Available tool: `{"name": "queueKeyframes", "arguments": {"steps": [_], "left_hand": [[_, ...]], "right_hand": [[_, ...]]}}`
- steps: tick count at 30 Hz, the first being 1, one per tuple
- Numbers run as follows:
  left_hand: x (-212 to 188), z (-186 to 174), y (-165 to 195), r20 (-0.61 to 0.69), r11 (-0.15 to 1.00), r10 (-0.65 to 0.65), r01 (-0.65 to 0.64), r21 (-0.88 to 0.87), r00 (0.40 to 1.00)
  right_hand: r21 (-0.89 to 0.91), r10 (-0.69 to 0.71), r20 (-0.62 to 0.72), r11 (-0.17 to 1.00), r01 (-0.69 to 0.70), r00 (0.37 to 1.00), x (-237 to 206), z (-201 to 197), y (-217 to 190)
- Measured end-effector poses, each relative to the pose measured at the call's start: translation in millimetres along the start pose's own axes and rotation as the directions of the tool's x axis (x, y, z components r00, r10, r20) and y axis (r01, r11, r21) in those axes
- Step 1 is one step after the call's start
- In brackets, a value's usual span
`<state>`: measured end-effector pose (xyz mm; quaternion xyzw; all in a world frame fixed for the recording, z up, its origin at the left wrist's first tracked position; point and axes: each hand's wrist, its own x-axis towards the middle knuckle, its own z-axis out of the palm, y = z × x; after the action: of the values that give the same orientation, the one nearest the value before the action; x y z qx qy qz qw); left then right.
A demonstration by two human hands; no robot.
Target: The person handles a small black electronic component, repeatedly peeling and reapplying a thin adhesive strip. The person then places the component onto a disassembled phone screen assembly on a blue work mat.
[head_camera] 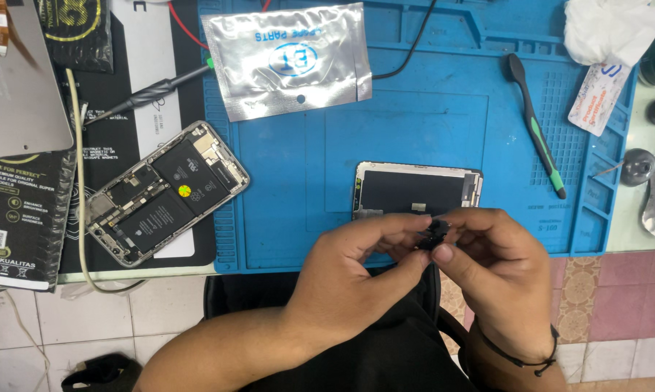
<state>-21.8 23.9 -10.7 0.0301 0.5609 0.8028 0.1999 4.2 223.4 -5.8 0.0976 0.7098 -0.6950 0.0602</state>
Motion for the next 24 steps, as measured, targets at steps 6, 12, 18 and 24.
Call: {"name": "queueKeyframes", "arguments": {"steps": [6, 12, 18, 24], "left_hand": [[2.7, 5.0, 7.4, -0.03, 0.999, 0.032, -0.031, 0.027, 0.999], [0.0, 7.9, 26.9, -0.057, 0.955, 0.179, -0.16, 0.251, 0.982], [-5.1, 6.0, 30.8, -0.016, 0.891, 0.304, -0.278, 0.358, 0.952], [-11.3, -1.6, 23.8, 0.026, 0.925, 0.264, -0.261, 0.276, 0.964]], "right_hand": [[0.136, -0.01, 0.023, 0.991, 0.007, 1.0, 3.9, -8.1, 2.6], [0.309, -0.022, 0.066, 0.951, 0.001, 0.998, 6.9, -11.9, -3.6], [0.369, -0.032, 0.094, 0.93, -0.005, 0.995, 1.2, -8.4, -3.3], [0.324, 0.03, 0.076, 0.945, -0.053, 0.997, -3.5, -10.2, 6.2]]}}
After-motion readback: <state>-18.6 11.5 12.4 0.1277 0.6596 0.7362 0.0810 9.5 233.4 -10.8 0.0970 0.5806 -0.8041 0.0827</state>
